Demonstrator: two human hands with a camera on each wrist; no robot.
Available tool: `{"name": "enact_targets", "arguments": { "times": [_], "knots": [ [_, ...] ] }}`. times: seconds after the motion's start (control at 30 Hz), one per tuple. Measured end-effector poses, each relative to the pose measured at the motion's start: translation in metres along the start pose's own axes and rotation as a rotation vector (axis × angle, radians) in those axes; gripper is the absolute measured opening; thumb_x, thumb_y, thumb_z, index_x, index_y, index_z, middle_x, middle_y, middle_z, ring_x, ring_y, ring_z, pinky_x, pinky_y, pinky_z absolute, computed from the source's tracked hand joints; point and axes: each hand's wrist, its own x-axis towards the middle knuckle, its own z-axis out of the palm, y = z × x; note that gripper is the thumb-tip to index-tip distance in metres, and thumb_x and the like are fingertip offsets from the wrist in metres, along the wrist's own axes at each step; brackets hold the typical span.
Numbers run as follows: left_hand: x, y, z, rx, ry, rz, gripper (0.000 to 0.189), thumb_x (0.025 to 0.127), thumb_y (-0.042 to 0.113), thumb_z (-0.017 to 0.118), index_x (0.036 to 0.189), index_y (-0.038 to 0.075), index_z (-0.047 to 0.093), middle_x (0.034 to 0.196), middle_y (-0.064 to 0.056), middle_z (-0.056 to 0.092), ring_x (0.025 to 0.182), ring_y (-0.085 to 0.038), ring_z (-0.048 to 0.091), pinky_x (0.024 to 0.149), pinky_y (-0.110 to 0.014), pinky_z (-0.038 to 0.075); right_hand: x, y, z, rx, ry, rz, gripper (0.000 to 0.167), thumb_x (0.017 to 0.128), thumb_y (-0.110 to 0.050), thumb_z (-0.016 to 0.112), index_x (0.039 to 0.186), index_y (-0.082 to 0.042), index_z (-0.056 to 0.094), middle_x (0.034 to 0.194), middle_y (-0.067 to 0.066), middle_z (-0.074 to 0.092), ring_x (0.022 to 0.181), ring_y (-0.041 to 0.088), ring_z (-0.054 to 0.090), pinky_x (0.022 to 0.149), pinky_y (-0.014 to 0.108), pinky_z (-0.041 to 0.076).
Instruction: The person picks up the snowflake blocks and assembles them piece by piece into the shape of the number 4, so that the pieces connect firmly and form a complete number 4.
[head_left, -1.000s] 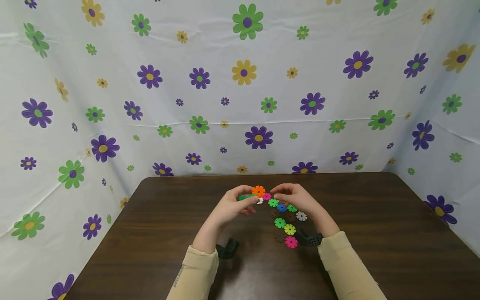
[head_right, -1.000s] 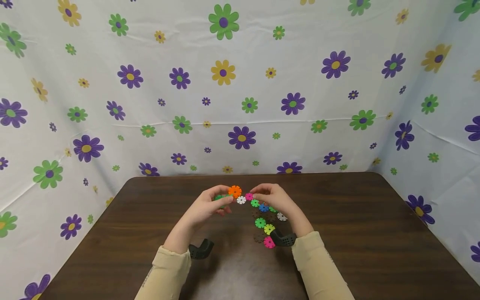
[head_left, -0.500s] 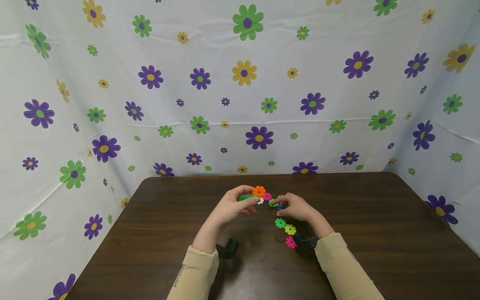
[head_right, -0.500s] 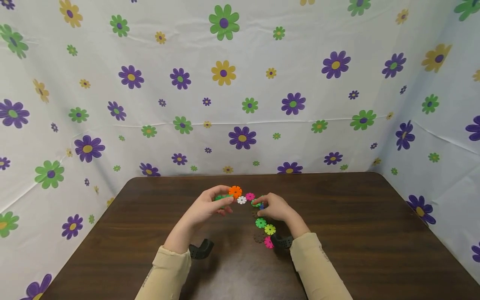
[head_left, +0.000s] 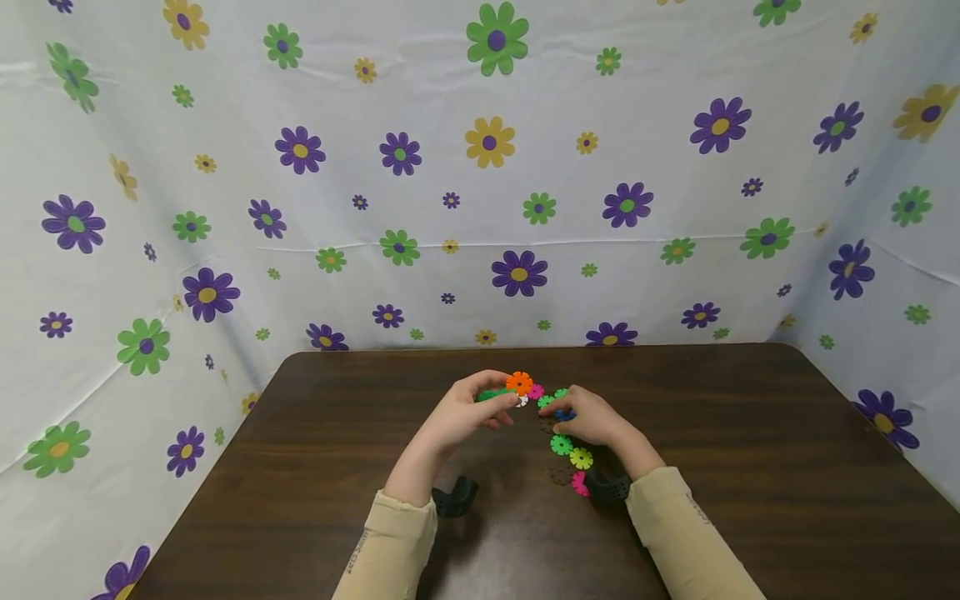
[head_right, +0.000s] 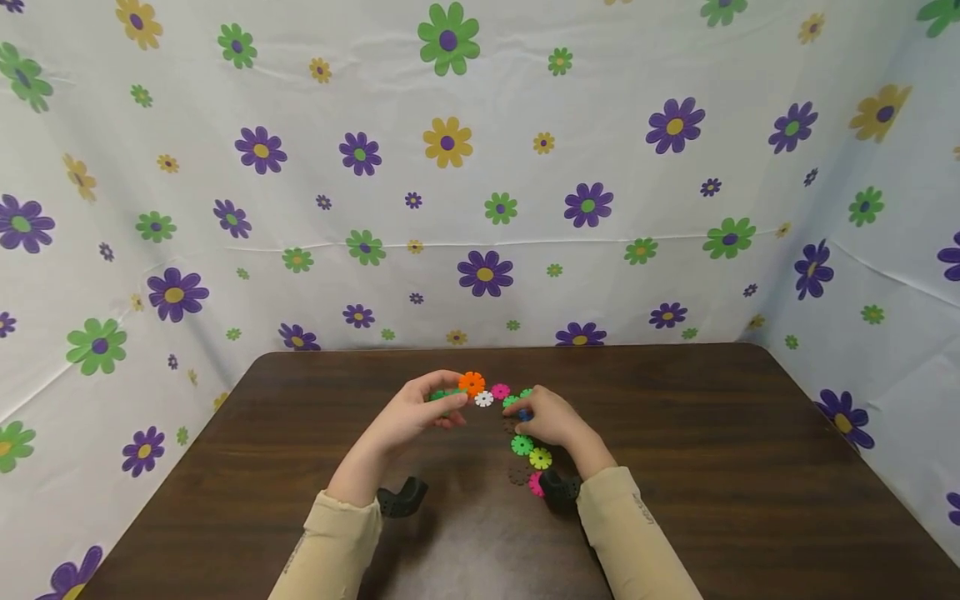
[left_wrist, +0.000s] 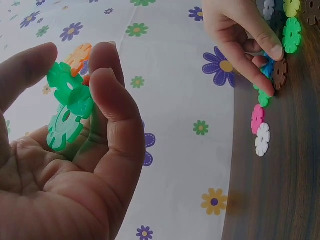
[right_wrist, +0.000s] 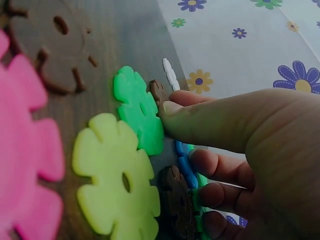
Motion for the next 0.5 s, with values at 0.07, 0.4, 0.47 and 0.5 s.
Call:
{"name": "enact_targets", "arguments": {
  "times": [0.07, 0.4, 0.47, 0.5],
  "knots": [
    [0.0001, 0.0005, 0.0005, 0.003, 0.003, -0.001, 0.044, 0.095, 0.025, 0.064, 0.131, 0.003, 0.052, 0.098, -0.009, 0.067, 0.083, -0.022, 0.068, 0.083, -0.044, 0.053, 0.0000, -0.0007, -0.0005, 0.000, 0.002, -0.003, 0.026, 0.086, -0.013, 0.073, 0.111, -0.019, 0.074, 0.092, 0.003, 0.049, 0.076, 0.020, 0.045, 0.066, 0.035, 0.039],
    [0.0010, -0.0016, 0.0014, 0.007, -0.007, 0.017, 0.043, 0.095, 0.025, 0.064, 0.129, 0.002, 0.053, 0.096, -0.009, 0.067, 0.092, -0.039, 0.066, 0.081, -0.041, 0.054, 0.0008, -0.0001, -0.0004, 0.016, 0.015, -0.004, 0.022, 0.083, -0.012, 0.077, 0.102, -0.013, 0.068, 0.095, 0.004, 0.054, 0.084, 0.020, 0.052, 0.076, 0.041, 0.047],
    [0.0004, -0.0016, 0.0014, 0.001, -0.006, 0.018, 0.042, 0.095, 0.025, 0.064, 0.129, 0.003, 0.054, 0.097, -0.009, 0.067, 0.094, -0.042, 0.065, 0.080, -0.040, 0.054, 0.0009, 0.0001, -0.0007, 0.045, 0.027, -0.009, 0.020, 0.082, -0.010, 0.077, 0.098, -0.012, 0.066, 0.093, 0.002, 0.056, 0.084, 0.019, 0.053, 0.077, 0.040, 0.048],
    [0.0000, -0.0014, 0.0014, -0.002, -0.006, 0.020, 0.042, 0.095, 0.024, 0.064, 0.129, 0.003, 0.054, 0.097, -0.009, 0.067, 0.093, -0.042, 0.065, 0.080, -0.040, 0.054, 0.0008, 0.0002, -0.0011, 0.063, 0.029, -0.012, 0.019, 0.082, -0.009, 0.076, 0.097, -0.011, 0.065, 0.091, 0.001, 0.057, 0.082, 0.018, 0.053, 0.076, 0.039, 0.048]
  ]
}}
